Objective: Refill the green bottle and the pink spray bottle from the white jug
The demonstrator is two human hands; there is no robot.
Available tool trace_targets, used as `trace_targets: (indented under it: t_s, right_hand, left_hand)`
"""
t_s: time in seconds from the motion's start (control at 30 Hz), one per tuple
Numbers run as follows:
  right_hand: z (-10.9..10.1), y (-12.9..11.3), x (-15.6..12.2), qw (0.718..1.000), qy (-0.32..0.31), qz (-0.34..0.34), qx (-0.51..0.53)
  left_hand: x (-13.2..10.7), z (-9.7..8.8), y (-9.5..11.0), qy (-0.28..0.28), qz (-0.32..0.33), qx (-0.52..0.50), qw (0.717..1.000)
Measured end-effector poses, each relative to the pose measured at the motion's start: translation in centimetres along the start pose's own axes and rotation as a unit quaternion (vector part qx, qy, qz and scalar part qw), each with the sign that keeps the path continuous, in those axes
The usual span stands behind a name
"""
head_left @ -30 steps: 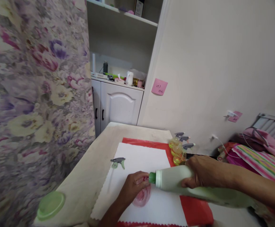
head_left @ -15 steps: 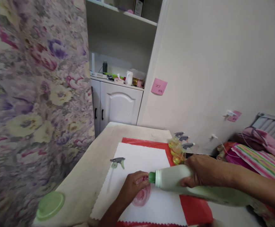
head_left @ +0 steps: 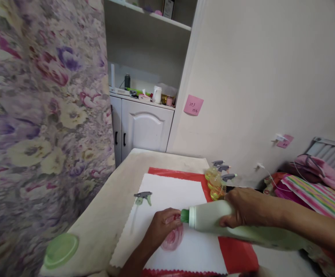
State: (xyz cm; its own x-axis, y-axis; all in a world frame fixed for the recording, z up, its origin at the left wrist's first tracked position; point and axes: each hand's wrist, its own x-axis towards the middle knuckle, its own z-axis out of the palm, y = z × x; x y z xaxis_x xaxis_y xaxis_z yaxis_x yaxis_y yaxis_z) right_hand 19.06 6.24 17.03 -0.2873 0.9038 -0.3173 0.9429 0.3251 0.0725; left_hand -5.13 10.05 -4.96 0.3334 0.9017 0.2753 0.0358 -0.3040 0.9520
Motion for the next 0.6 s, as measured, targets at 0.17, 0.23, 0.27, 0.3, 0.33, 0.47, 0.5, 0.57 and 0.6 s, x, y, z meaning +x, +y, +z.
trace_targets:
  t_s: [0.17,0.23,0.27,0.3,0.33,0.47,0.5,0.57,0.6]
  right_hand:
    - [-0.53,-0.55,-0.25,1.000,-0.006,0.007,0.001]
    - [-0.63,-0.57,-0.22,1.000,-0.009,0.010,0.001]
    - [-0.62,-0.53,-0.18,1.000,-0.010,0.008,-0.001]
    - [-0.59,-0.46,-0.14,1.000,-0.011,0.006,-0.003]
    - [-0.54,-0.38,-0.09,1.000,-0.010,0.005,-0.007]
    - [-0.39,-0.22,0.00,1.000,-0.006,0.002,-0.006]
    - [-0.40,-0.24,0.00,1.000,-0.005,0.002,-0.004]
    - [-0.47,-0.34,-0.01,1.000,-0.004,0.000,-0.004]
    - [-0.53,-0.42,-0.01,1.000,-0.003,0.000,-0.004]
  left_hand:
    - [0.03,0.00,0.03,0.001,-0.001,0.003,1.000]
    - [0.03,0.01,-0.01,0.002,-0.001,0.005,1.000]
    - [0.03,0.02,-0.03,0.001,-0.001,0.006,1.000]
    - [0.04,0.02,-0.05,0.001,-0.001,0.006,1.000]
    - [0.05,0.02,-0.06,0.000,0.000,0.006,1.000]
    - [0.08,-0.01,0.04,0.001,-0.002,0.007,1.000]
    - [0.08,-0.01,0.08,0.001,-0.002,0.008,1.000]
    - [0.04,-0.01,0.14,0.000,-0.003,0.009,1.000]
    - [0.03,-0.01,0.15,-0.001,-0.002,0.009,1.000]
